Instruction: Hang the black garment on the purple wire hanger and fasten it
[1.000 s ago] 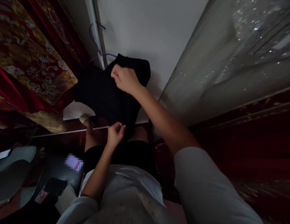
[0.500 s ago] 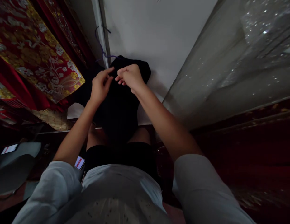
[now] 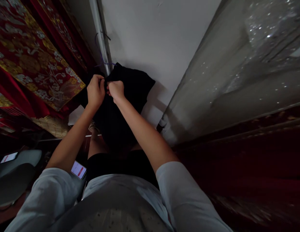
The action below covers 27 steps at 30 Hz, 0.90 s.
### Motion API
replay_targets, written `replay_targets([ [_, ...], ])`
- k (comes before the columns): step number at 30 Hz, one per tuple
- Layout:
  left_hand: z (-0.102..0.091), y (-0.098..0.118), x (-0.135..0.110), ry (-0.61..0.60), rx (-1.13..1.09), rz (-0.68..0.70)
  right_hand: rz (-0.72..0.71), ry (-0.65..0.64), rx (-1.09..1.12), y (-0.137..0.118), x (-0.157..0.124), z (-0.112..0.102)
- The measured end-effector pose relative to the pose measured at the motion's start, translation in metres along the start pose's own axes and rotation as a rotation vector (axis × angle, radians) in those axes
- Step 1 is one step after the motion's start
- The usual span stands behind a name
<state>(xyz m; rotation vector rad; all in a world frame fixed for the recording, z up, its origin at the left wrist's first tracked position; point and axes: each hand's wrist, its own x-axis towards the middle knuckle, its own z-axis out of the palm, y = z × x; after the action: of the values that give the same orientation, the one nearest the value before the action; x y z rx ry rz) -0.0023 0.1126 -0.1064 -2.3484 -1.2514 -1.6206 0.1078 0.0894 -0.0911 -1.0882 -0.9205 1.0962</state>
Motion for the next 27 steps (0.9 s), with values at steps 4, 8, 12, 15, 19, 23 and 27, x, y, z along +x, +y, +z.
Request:
replay_targets([
  [4, 0.002, -0.006, -0.003, 0.059, -0.064, 0.021, -0.066, 0.004, -0.092, 0.003, 0.006, 0.004],
  [8, 0.004, 0.000, -0.004, 0.095, -0.093, 0.024, -0.109, -0.008, -0.157, 0.002, 0.008, 0.003],
  [12, -0.002, 0.008, 0.001, 0.088, -0.132, -0.006, -0.177, -0.029, -0.228, -0.005, 0.003, -0.005],
  [15, -0.012, 0.009, 0.009, -0.007, -0.139, 0.025, -0.193, -0.089, -0.231, -0.015, -0.004, -0.017],
  [19, -0.020, 0.013, 0.014, -0.164, -0.108, 0.127, -0.210, -0.167, -0.269, -0.019, -0.005, -0.029],
  [23, -0.015, 0.032, 0.014, -0.156, -0.077, 0.195, -0.145, -0.120, -0.272, 0.011, 0.001, -0.031],
  [27, -0.019, 0.015, 0.036, -0.006, -0.120, 0.147, -0.034, -0.056, -0.309, 0.060, -0.005, -0.040],
])
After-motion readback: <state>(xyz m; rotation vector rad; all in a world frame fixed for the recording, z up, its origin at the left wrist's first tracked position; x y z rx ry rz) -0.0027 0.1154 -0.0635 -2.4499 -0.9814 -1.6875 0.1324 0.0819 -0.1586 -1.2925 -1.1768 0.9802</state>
